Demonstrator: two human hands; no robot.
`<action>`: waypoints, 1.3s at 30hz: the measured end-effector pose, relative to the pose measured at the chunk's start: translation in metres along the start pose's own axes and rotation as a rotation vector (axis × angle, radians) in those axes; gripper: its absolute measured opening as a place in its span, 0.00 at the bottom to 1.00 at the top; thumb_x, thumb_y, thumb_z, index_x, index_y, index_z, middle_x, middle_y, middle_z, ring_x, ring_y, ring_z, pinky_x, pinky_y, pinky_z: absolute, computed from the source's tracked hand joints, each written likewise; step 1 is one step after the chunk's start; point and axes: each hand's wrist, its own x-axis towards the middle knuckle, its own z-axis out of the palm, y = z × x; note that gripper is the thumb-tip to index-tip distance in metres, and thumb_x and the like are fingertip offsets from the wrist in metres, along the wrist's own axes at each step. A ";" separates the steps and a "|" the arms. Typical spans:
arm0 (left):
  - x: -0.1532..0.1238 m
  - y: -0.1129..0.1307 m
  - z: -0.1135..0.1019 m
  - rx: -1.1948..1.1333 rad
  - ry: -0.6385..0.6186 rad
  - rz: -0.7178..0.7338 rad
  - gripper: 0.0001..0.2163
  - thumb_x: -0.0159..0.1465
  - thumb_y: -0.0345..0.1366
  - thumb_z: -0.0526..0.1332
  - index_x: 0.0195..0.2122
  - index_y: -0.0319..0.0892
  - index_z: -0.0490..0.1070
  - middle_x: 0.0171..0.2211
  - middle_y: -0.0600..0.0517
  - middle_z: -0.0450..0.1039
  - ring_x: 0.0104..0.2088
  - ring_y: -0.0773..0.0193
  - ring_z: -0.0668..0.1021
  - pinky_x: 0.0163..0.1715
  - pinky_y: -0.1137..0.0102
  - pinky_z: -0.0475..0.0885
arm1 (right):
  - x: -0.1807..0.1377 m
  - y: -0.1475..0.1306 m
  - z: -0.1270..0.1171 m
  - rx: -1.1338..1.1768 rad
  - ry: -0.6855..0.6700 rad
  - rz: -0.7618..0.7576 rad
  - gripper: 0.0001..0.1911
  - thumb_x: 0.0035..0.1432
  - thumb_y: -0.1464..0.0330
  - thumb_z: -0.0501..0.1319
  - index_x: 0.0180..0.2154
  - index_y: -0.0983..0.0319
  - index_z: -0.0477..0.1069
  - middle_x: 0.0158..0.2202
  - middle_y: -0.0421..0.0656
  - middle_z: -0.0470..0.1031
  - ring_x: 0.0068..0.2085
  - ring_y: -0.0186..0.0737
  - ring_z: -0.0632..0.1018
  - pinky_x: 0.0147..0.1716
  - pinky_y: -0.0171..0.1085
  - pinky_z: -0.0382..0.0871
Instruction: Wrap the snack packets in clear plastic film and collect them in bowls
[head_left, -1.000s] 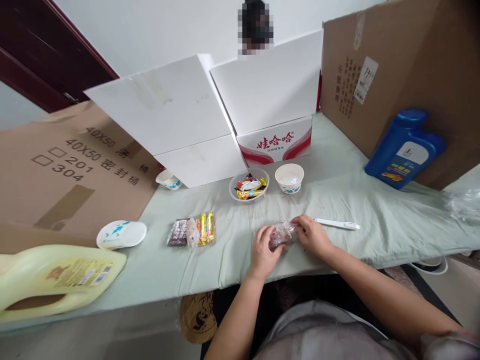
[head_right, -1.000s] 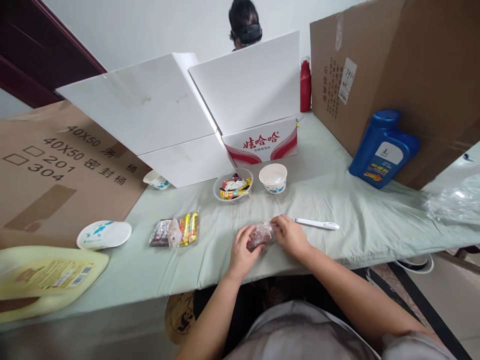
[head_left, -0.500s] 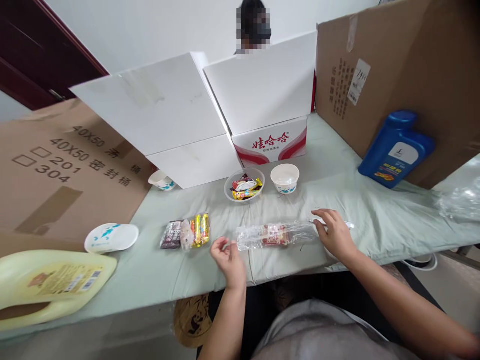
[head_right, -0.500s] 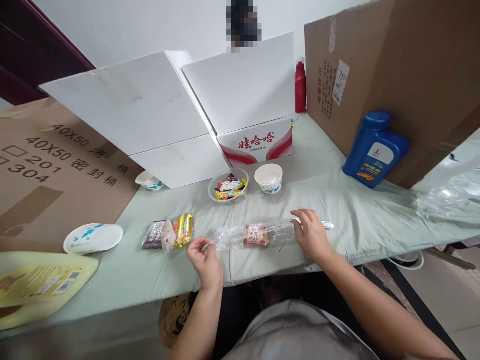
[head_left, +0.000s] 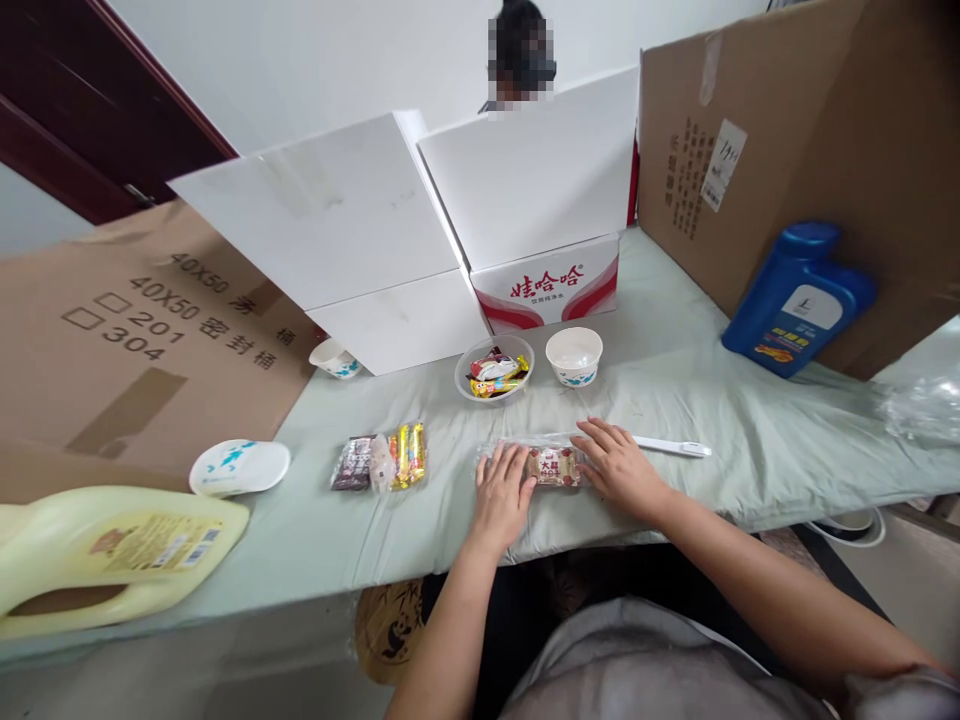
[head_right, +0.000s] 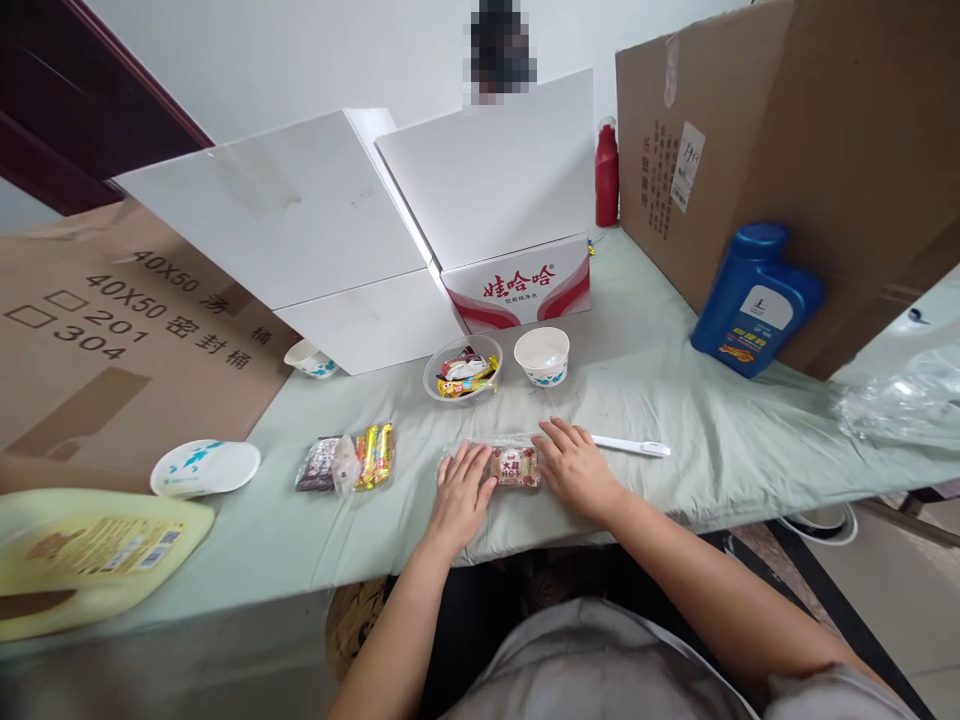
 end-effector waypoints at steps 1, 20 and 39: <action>0.001 -0.001 0.000 0.013 -0.019 -0.014 0.19 0.68 0.36 0.52 0.59 0.44 0.64 0.57 0.43 0.68 0.61 0.49 0.65 0.60 0.48 0.55 | 0.001 0.002 -0.001 -0.019 -0.022 0.031 0.18 0.64 0.69 0.55 0.54 0.66 0.68 0.56 0.54 0.70 0.57 0.53 0.69 0.52 0.48 0.62; -0.005 -0.015 -0.014 -0.009 0.301 -0.015 0.06 0.63 0.28 0.56 0.30 0.44 0.68 0.43 0.49 0.78 0.53 0.54 0.75 0.57 0.53 0.59 | 0.025 0.030 -0.028 0.101 0.407 0.252 0.13 0.64 0.68 0.50 0.39 0.62 0.73 0.37 0.49 0.77 0.40 0.46 0.73 0.42 0.42 0.65; -0.021 -0.037 -0.069 -0.533 -0.153 -0.096 0.05 0.58 0.32 0.62 0.26 0.44 0.67 0.43 0.50 0.79 0.55 0.56 0.74 0.60 0.53 0.61 | 0.001 0.018 -0.032 0.328 0.090 -0.048 0.10 0.65 0.66 0.53 0.37 0.61 0.73 0.46 0.49 0.77 0.48 0.45 0.76 0.49 0.45 0.68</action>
